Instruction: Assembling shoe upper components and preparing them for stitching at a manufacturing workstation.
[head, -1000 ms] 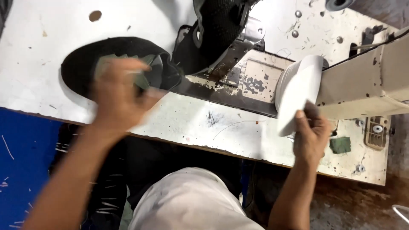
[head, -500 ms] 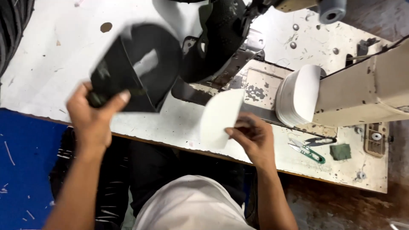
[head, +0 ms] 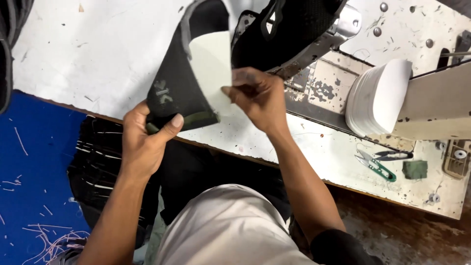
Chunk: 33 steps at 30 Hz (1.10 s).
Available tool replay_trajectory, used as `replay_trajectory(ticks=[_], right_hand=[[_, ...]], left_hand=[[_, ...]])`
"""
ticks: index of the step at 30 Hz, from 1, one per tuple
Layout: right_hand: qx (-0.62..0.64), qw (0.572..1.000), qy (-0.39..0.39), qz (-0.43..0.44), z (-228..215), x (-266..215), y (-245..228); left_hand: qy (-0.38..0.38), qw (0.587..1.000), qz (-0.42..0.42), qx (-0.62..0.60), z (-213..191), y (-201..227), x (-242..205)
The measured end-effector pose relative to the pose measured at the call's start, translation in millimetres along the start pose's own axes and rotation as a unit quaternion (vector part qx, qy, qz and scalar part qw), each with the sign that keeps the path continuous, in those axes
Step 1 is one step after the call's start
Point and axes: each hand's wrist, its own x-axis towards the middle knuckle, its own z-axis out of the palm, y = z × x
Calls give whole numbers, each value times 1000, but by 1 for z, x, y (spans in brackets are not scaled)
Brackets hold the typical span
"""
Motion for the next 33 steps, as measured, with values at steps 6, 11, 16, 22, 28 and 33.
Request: replay_trajectory(ticks=[6, 11, 16, 22, 28, 33], right_hand=[[75, 991, -112, 1, 2, -3, -5], [110, 977, -181, 14, -6, -9, -10], [86, 980, -179, 16, -10, -26, -15], [17, 997, -70, 2, 6, -48, -32], [37, 998, -52, -17, -34, -50, -4], [79, 996, -37, 19, -132, -39, 19]], left_hand=[[-3, 999, 25, 43, 9, 0, 4], [12, 992, 76, 102, 29, 9, 6], [59, 974, 137, 172, 32, -13, -7], [2, 975, 74, 211, 41, 47, 14], [-99, 907, 222, 344, 97, 58, 29], [-102, 901, 268, 325, 182, 25, 43]])
